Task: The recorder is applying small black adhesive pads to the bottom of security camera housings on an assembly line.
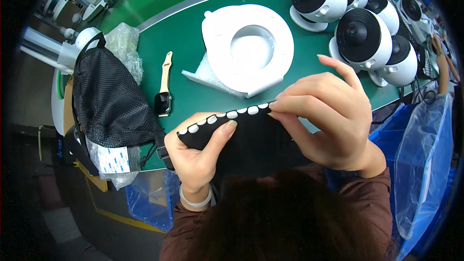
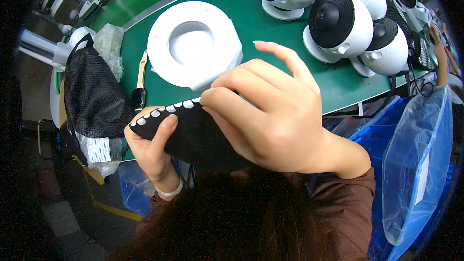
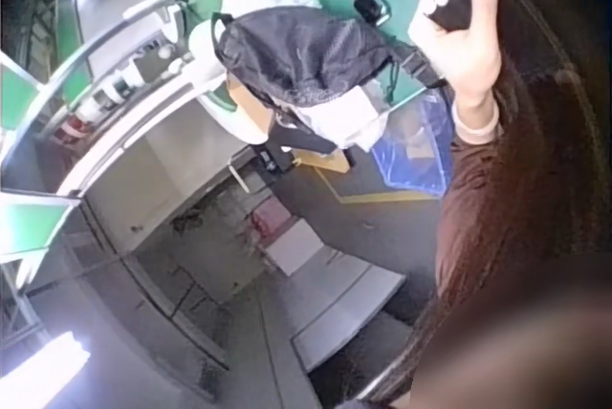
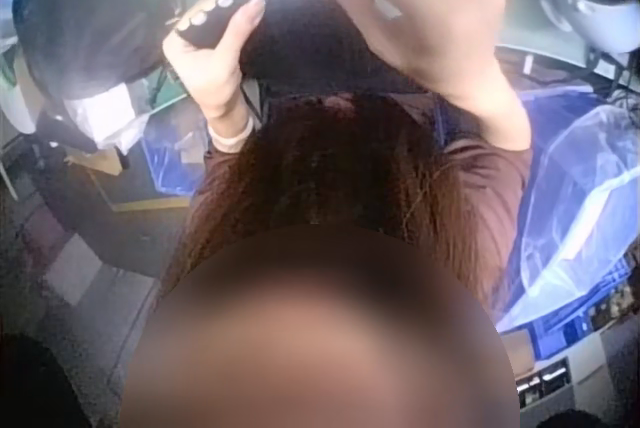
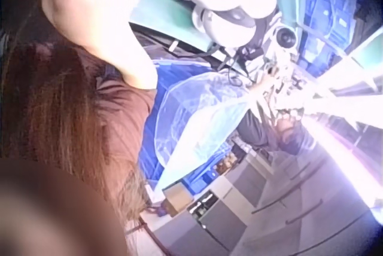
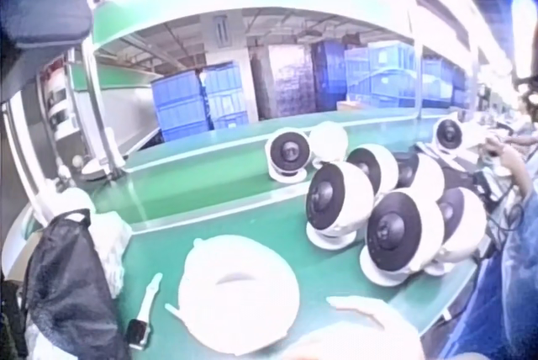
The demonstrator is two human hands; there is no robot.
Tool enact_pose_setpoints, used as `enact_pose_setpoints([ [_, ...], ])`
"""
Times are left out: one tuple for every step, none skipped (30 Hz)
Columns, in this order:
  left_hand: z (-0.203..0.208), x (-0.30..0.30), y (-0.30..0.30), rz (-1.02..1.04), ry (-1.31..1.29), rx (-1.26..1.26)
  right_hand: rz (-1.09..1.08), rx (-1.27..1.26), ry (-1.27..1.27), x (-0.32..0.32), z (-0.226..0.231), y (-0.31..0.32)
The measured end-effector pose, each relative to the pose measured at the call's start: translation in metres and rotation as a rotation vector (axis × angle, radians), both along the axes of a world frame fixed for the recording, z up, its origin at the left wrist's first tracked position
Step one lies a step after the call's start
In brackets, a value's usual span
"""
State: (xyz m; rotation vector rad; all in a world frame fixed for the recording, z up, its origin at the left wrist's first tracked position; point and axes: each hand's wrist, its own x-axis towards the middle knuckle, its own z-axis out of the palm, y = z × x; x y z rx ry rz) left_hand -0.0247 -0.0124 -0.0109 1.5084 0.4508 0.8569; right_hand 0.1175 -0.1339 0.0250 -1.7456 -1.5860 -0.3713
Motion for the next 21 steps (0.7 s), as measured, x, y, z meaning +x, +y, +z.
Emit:
enact_pose_setpoints([
  [-0.001,0.001,0.000,0.008,0.017,0.004,-0.012,-0.015,0.010,0.001,-0.002,0.000],
  [-0.001,0.002,-0.001,0.009,0.018,0.003,-0.023,-0.030,0.019,0.002,-0.004,0.001],
  [-0.002,0.003,-0.001,0.018,0.038,0.008,-0.022,-0.031,0.020,0.004,-0.006,0.002],
  [-0.002,0.004,-0.001,0.026,0.058,0.013,-0.016,-0.040,0.019,0.005,-0.008,0.004],
  [-0.003,0.005,-0.001,0.025,0.060,0.011,-0.013,-0.050,0.017,0.006,-0.009,0.004],
  [-0.005,0.006,0.000,0.026,0.082,0.012,-0.014,-0.052,0.019,0.006,-0.009,0.003],
  [-0.007,0.008,0.000,0.028,0.105,0.013,-0.005,-0.067,0.003,0.006,-0.009,0.002],
  [-0.010,0.010,0.003,0.059,0.125,-0.022,0.008,-0.081,-0.015,0.005,-0.009,0.002],
  [-0.014,0.011,0.006,0.090,0.146,-0.058,0.062,-0.040,0.076,0.002,-0.001,0.000],
  [-0.016,0.009,0.010,0.063,0.161,-0.105,0.070,0.027,0.208,-0.001,0.002,-0.001],
  [-0.017,0.007,0.011,0.052,0.148,0.092,0.077,0.093,0.342,-0.005,0.005,-0.003],
  [-0.018,0.006,0.011,0.041,0.135,0.290,0.085,-0.001,0.372,-0.002,0.014,-0.003],
  [-0.011,0.004,0.009,0.051,0.175,0.486,0.126,0.056,0.367,0.002,0.010,0.006],
  [-0.010,0.009,0.007,0.018,0.174,0.535,0.130,0.111,0.351,0.008,0.005,0.014],
  [-0.003,0.008,0.001,-0.002,0.183,0.481,0.111,0.083,0.299,0.010,0.001,0.022],
  [0.001,0.009,0.001,-0.061,0.198,0.482,0.089,0.055,0.363,0.010,0.001,0.028],
  [0.003,0.011,0.004,-0.119,0.210,0.481,0.067,0.025,0.425,0.010,-0.001,0.033],
  [0.001,0.015,0.014,-0.176,0.235,0.719,0.076,0.052,0.428,0.010,-0.006,0.037],
  [0.001,0.021,0.016,-0.171,0.185,0.690,0.082,0.053,0.429,0.010,-0.007,0.038],
  [0.000,0.025,0.015,-0.167,0.134,0.663,0.059,0.053,0.408,0.010,-0.008,0.040],
  [0.000,0.026,0.014,-0.133,0.087,0.587,0.037,0.052,0.387,0.010,-0.009,0.042],
])
